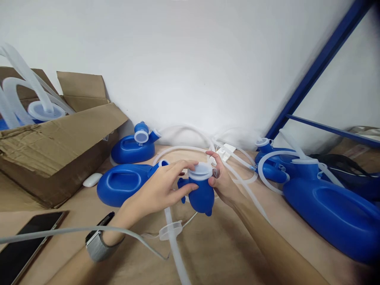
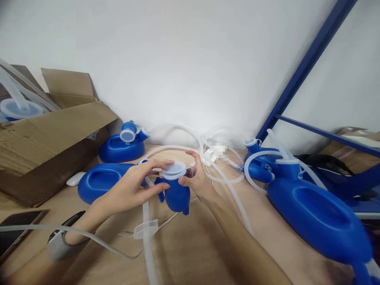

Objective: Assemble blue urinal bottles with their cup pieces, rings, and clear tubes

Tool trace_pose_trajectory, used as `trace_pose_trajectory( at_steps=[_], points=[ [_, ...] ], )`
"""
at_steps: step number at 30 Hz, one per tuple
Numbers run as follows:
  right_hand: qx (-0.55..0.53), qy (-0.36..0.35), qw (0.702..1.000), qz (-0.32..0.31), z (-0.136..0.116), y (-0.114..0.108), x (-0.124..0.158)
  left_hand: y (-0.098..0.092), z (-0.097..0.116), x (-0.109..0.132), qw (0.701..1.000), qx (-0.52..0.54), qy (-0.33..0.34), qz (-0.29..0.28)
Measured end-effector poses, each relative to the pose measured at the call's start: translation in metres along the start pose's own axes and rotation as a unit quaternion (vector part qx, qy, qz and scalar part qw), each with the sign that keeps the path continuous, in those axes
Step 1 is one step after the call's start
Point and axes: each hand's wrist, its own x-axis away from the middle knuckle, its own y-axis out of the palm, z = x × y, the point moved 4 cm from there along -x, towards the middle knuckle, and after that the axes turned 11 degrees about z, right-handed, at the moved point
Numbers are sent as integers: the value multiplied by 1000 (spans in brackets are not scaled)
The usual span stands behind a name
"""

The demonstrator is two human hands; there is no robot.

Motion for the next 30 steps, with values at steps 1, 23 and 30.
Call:
trace_pose_trajectory(
  at_steps=[1,23,30],
  points=[
    [-14,8,1000,20,4,1,0,0,0,-1,1000,11,-3,12],
    [142,36,989,-2,-2,4,0,-14,-10,-8,972,173,-81,134],
    [354,-211,908,76,-20,11,7,-16,-4,-5,971,138,-126,149]
  ],
)
